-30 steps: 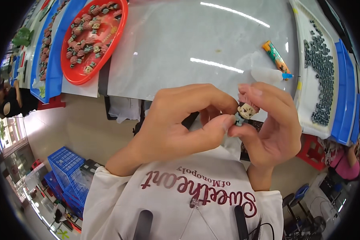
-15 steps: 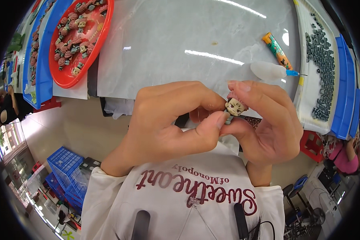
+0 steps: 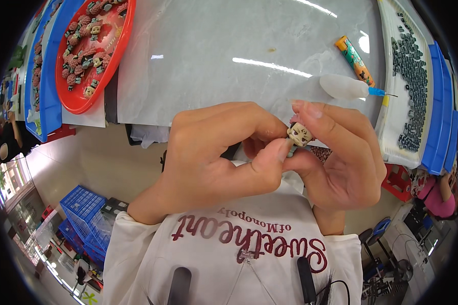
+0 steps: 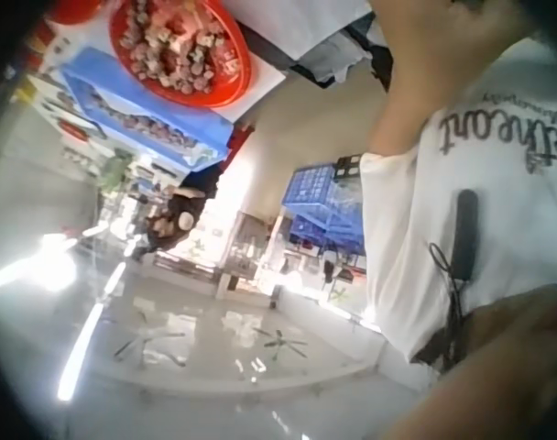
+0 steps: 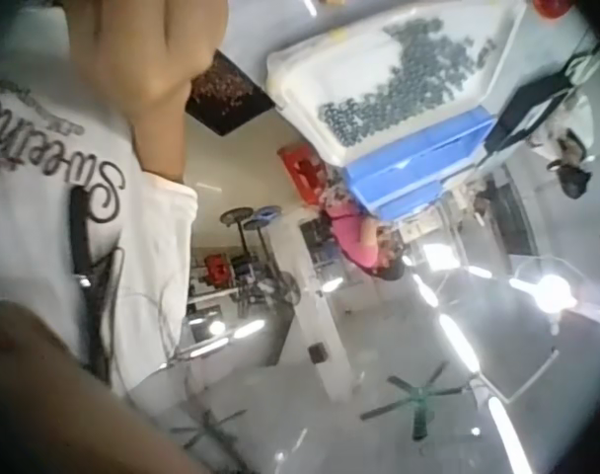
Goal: The person assembles figurines by applying glue from a squeeze bottle onto head pieces, attaching body pieces to them by hand, and placing the completed figurines into a tray.
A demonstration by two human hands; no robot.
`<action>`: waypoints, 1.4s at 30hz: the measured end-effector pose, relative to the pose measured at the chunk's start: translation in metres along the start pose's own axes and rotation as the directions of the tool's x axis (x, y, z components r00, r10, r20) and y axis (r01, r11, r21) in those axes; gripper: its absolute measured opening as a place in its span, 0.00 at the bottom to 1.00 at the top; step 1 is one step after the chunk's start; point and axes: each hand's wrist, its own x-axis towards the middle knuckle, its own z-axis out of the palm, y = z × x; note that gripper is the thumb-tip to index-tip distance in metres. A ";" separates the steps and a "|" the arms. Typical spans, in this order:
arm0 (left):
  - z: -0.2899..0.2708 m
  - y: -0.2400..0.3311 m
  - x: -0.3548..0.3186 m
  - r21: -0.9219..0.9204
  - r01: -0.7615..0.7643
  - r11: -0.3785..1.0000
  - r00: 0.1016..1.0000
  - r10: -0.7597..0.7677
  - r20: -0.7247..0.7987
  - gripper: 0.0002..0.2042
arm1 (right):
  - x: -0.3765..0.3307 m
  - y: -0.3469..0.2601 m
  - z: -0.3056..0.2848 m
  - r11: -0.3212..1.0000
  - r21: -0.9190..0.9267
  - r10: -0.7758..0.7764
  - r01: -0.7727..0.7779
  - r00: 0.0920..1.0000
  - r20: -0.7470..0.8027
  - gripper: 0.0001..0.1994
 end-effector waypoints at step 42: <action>0.001 -0.003 -0.001 -0.107 0.082 0.991 0.991 -0.070 0.110 0.05 | -0.005 0.010 -0.005 0.999 0.048 -0.007 0.006 1.000 0.008 0.24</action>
